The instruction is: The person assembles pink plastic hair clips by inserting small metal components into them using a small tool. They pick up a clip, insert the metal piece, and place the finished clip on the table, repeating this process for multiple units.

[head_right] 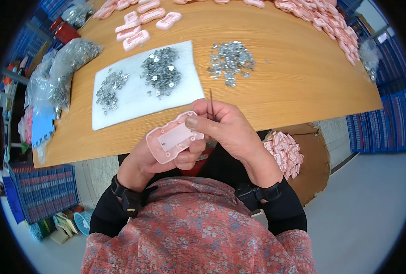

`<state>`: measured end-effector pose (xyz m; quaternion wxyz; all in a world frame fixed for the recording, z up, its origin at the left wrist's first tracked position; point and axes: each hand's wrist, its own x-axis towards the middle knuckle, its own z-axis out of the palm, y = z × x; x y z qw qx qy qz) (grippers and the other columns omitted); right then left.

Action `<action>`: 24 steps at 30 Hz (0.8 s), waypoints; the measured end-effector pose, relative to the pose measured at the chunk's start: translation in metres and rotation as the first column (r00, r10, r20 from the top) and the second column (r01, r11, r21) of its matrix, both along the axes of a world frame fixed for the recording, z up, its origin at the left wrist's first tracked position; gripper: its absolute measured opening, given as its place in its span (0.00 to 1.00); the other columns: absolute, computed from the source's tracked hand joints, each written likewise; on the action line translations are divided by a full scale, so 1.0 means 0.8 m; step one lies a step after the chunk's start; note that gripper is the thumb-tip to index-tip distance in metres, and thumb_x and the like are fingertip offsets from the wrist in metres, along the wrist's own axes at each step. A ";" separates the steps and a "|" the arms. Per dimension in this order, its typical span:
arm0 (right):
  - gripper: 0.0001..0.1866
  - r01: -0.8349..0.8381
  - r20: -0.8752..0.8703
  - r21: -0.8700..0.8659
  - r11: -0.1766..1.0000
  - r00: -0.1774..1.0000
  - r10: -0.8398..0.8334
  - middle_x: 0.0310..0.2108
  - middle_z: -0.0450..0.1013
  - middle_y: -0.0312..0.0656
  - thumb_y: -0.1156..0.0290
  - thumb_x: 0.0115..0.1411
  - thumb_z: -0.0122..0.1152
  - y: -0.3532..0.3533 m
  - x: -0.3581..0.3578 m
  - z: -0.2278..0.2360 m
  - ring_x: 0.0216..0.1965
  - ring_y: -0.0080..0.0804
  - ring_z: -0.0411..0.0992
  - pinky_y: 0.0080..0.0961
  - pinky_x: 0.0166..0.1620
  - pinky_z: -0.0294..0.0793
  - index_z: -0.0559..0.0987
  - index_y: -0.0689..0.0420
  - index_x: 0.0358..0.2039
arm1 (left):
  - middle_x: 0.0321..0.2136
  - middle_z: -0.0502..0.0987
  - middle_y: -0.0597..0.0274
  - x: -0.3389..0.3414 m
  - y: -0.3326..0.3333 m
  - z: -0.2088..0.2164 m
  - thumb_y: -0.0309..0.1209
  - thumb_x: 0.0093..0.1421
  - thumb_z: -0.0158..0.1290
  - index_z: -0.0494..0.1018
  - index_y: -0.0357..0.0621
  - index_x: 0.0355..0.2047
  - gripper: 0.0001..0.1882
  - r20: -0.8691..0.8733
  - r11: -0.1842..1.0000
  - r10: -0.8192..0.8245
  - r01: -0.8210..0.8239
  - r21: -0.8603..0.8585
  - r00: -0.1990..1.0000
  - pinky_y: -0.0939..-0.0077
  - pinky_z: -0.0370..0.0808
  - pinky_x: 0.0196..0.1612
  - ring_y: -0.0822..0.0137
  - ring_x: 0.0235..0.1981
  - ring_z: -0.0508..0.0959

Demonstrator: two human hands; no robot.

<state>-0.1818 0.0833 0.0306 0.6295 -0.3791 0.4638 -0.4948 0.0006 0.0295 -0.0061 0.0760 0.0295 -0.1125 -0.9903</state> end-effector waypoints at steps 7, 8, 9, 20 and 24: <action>0.10 0.325 -0.194 0.081 0.942 0.932 -0.305 0.30 0.73 0.31 0.70 0.60 0.63 0.114 -0.117 -0.009 0.29 0.15 0.68 0.14 0.29 0.65 0.79 0.62 0.39 | 0.48 0.74 0.49 -0.045 0.009 0.048 0.38 0.73 0.39 0.40 0.47 0.72 0.32 0.400 0.800 -0.006 0.245 -0.547 0.916 0.70 0.80 0.42 0.64 0.43 0.79; 0.09 0.449 -0.255 0.068 0.891 0.871 -0.419 0.30 0.73 0.31 0.70 0.61 0.63 0.138 -0.141 -0.024 0.28 0.15 0.68 0.13 0.29 0.65 0.78 0.61 0.39 | 0.45 0.75 0.51 -0.044 0.001 0.063 0.38 0.73 0.40 0.45 0.45 0.70 0.30 0.424 0.753 0.020 0.265 -0.602 0.906 0.72 0.80 0.42 0.65 0.41 0.79; 0.09 0.444 -0.246 0.057 0.894 0.875 -0.418 0.29 0.73 0.31 0.69 0.61 0.64 0.161 -0.172 -0.040 0.27 0.14 0.67 0.13 0.28 0.64 0.79 0.60 0.39 | 0.43 0.76 0.52 -0.041 -0.005 0.076 0.38 0.73 0.42 0.50 0.43 0.69 0.29 0.449 0.707 0.050 0.286 -0.647 0.892 0.73 0.80 0.42 0.66 0.40 0.79; 0.17 0.787 -0.571 -0.300 0.539 0.305 -0.762 0.45 0.74 0.39 0.74 0.66 0.58 0.266 -0.303 -0.156 0.45 0.22 0.71 0.20 0.50 0.70 0.74 0.67 0.53 | 0.36 0.81 0.57 -0.060 -0.285 0.091 0.38 0.64 0.50 0.76 0.40 0.50 0.19 0.121 -0.124 0.893 0.496 -0.859 0.433 0.71 0.78 0.40 0.67 0.35 0.79; 0.11 0.612 -0.693 -0.489 0.622 0.160 -0.703 0.35 0.74 0.35 0.76 0.64 0.60 0.197 -0.240 -0.095 0.36 0.19 0.70 0.19 0.43 0.71 0.77 0.64 0.46 | 0.38 0.81 0.45 -0.092 -0.376 0.046 0.41 0.58 0.53 0.78 0.37 0.42 0.20 -0.110 -0.322 0.941 0.746 -0.582 0.320 0.59 0.75 0.49 0.49 0.42 0.80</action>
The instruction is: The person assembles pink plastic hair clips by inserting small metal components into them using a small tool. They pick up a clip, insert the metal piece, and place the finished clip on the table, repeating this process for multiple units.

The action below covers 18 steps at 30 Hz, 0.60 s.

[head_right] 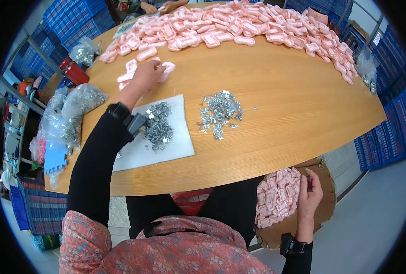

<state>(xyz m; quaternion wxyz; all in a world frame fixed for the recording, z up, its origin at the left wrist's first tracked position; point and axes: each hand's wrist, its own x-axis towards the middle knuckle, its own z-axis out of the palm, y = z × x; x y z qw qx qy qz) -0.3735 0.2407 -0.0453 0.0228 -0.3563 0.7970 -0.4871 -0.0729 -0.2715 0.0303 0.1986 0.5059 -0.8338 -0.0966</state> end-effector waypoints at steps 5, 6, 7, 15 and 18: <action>0.09 -0.101 -0.134 0.081 0.992 0.985 0.112 0.31 0.73 0.36 0.79 0.62 0.61 -0.029 0.033 0.044 0.31 0.19 0.67 0.18 0.36 0.70 0.78 0.65 0.42 | 0.38 0.81 0.44 -0.037 -0.029 -0.005 0.43 0.48 0.62 0.78 0.35 0.41 0.26 0.256 0.997 -0.077 0.078 0.008 0.964 0.62 0.76 0.47 0.51 0.43 0.81; 0.09 -0.113 -0.140 0.052 0.992 0.983 0.120 0.30 0.73 0.36 0.79 0.61 0.61 -0.034 0.037 0.048 0.30 0.19 0.67 0.18 0.35 0.69 0.78 0.65 0.42 | 0.38 0.81 0.44 -0.046 -0.033 0.007 0.44 0.46 0.63 0.78 0.35 0.42 0.28 0.301 0.992 -0.079 0.047 0.113 0.950 0.63 0.77 0.46 0.51 0.42 0.81; 0.08 -0.134 -0.141 0.021 0.991 0.981 0.135 0.30 0.73 0.36 0.79 0.61 0.61 -0.041 0.042 0.051 0.29 0.19 0.67 0.18 0.35 0.69 0.78 0.65 0.42 | 0.38 0.81 0.44 -0.048 -0.040 0.017 0.44 0.43 0.64 0.78 0.35 0.43 0.30 0.348 0.977 -0.078 0.002 0.213 0.934 0.64 0.78 0.45 0.51 0.41 0.81; 0.07 -0.404 -0.117 0.093 0.910 0.903 0.413 0.27 0.72 0.39 0.80 0.57 0.63 -0.118 0.087 0.116 0.26 0.23 0.68 0.20 0.29 0.67 0.79 0.64 0.37 | 0.37 0.82 0.55 0.040 -0.002 0.077 0.38 0.42 0.67 0.73 0.36 0.51 0.35 -0.107 0.953 -0.085 0.113 0.283 0.991 0.73 0.77 0.40 0.64 0.35 0.82; 0.06 -0.554 -0.190 0.157 0.818 0.796 0.575 0.25 0.71 0.41 0.79 0.55 0.64 -0.168 0.110 0.142 0.23 0.28 0.69 0.22 0.28 0.67 0.78 0.64 0.34 | 0.36 0.81 0.58 0.084 0.046 0.098 0.36 0.46 0.67 0.73 0.37 0.50 0.31 -0.311 0.931 -0.143 0.234 0.279 0.940 0.75 0.77 0.40 0.68 0.35 0.81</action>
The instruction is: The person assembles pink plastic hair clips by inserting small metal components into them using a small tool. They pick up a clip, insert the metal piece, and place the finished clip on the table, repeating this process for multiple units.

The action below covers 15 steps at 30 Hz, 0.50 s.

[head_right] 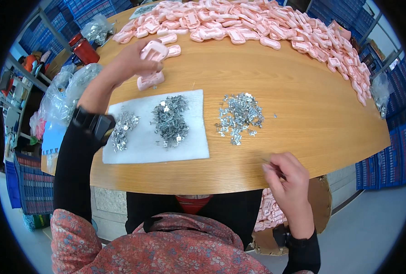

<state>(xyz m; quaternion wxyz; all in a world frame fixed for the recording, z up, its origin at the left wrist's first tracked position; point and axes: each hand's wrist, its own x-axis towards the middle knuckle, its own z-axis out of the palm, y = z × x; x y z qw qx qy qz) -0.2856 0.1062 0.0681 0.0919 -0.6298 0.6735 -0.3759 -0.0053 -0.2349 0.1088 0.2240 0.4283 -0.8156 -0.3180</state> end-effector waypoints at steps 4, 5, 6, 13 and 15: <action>0.05 -0.210 -0.029 0.047 0.977 0.977 0.212 0.25 0.71 0.43 0.74 0.57 0.64 -0.078 0.044 0.033 0.24 0.36 0.70 0.28 0.29 0.69 0.79 0.61 0.33 | 0.37 0.80 0.59 0.060 0.086 0.006 0.35 0.53 0.66 0.70 0.40 0.55 0.31 -0.227 0.946 0.022 0.053 0.320 0.974 0.76 0.77 0.38 0.70 0.34 0.81; 0.05 -0.267 -0.033 0.027 0.963 0.963 0.268 0.25 0.72 0.43 0.73 0.58 0.63 -0.102 0.055 0.033 0.25 0.38 0.71 0.30 0.30 0.70 0.79 0.60 0.33 | 0.36 0.80 0.58 0.075 0.110 0.004 0.34 0.54 0.65 0.69 0.40 0.57 0.31 -0.319 0.912 0.081 0.059 0.405 0.944 0.75 0.78 0.38 0.70 0.34 0.81; 0.06 -0.319 -0.070 0.060 0.946 0.944 0.323 0.26 0.73 0.44 0.71 0.59 0.63 -0.131 0.067 0.036 0.27 0.41 0.72 0.32 0.32 0.71 0.80 0.59 0.34 | 0.36 0.80 0.58 0.092 0.135 0.001 0.33 0.55 0.64 0.67 0.40 0.59 0.32 -0.403 0.872 0.152 0.070 0.485 0.902 0.75 0.78 0.38 0.69 0.35 0.81; 0.10 -0.495 -0.305 0.087 0.865 0.813 0.496 0.36 0.78 0.45 0.70 0.58 0.59 -0.305 0.140 -0.001 0.39 0.47 0.76 0.40 0.42 0.75 0.81 0.54 0.40 | 0.40 0.79 0.50 0.135 0.244 -0.071 0.25 0.60 0.58 0.61 0.43 0.63 0.32 -0.690 0.565 0.438 0.422 0.710 0.576 0.62 0.82 0.41 0.60 0.38 0.82; 0.11 -0.520 -0.397 0.158 0.840 0.745 0.536 0.37 0.78 0.44 0.71 0.58 0.59 -0.341 0.165 -0.013 0.40 0.46 0.76 0.40 0.43 0.75 0.81 0.54 0.41 | 0.41 0.78 0.48 0.141 0.266 -0.083 0.24 0.60 0.56 0.60 0.46 0.63 0.31 -0.648 0.482 0.504 0.437 0.759 0.571 0.57 0.82 0.44 0.57 0.40 0.82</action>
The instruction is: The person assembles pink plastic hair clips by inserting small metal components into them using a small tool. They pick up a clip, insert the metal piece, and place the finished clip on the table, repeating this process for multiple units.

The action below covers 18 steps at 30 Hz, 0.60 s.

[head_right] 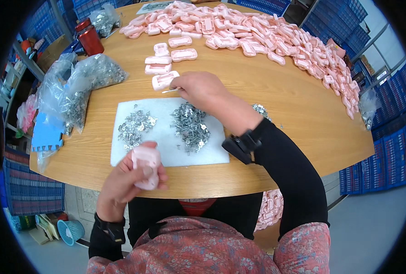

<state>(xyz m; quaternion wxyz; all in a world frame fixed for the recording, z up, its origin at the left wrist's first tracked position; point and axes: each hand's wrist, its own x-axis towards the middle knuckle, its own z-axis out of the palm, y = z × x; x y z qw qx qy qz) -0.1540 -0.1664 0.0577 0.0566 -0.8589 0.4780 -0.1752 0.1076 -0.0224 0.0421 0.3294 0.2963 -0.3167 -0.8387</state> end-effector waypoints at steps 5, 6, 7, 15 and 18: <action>0.12 -0.031 -0.236 0.083 0.996 0.970 0.050 0.40 0.78 0.44 0.72 0.57 0.60 -0.044 0.037 -0.013 0.42 0.44 0.76 0.39 0.43 0.75 0.81 0.54 0.43 | 0.41 0.78 0.50 0.002 0.017 -0.020 0.22 0.64 0.52 0.57 0.47 0.61 0.27 -0.145 0.999 -0.035 0.038 0.012 0.989 0.60 0.82 0.46 0.60 0.43 0.81; 0.12 -0.032 -0.254 0.074 0.997 0.966 0.050 0.39 0.78 0.44 0.72 0.57 0.60 -0.051 0.037 -0.021 0.42 0.45 0.76 0.40 0.44 0.75 0.81 0.54 0.43 | 0.39 0.77 0.51 0.003 0.015 -0.021 0.22 0.63 0.52 0.58 0.46 0.61 0.27 -0.134 1.000 -0.031 0.031 0.001 0.991 0.61 0.82 0.46 0.62 0.41 0.81; 0.12 -0.033 -0.271 0.066 0.997 0.961 0.050 0.39 0.78 0.45 0.72 0.57 0.60 -0.059 0.037 -0.030 0.42 0.46 0.76 0.40 0.44 0.75 0.81 0.54 0.42 | 0.38 0.77 0.53 0.003 0.013 -0.021 0.22 0.63 0.52 0.58 0.45 0.61 0.27 -0.124 1.000 -0.026 0.025 -0.009 0.992 0.61 0.82 0.46 0.63 0.40 0.81; 0.08 0.004 0.249 0.375 0.927 0.963 -0.105 0.23 0.72 0.34 0.69 0.58 0.64 0.001 0.033 0.012 0.28 0.22 0.68 0.24 0.33 0.69 0.77 0.60 0.30 | 0.36 0.75 0.58 -0.012 -0.007 -0.016 0.26 0.61 0.54 0.60 0.42 0.60 0.27 -0.075 0.974 0.228 -0.228 0.020 0.971 0.67 0.80 0.44 0.66 0.38 0.78; 0.11 -0.045 0.413 0.500 0.865 0.890 -0.192 0.22 0.68 0.28 0.69 0.58 0.65 0.071 0.037 0.046 0.26 0.15 0.61 0.18 0.30 0.64 0.74 0.60 0.26 | 0.38 0.75 0.58 -0.033 -0.010 -0.015 0.25 0.61 0.55 0.60 0.42 0.61 0.28 -0.059 0.936 0.332 -0.336 -0.101 0.942 0.67 0.79 0.45 0.67 0.38 0.78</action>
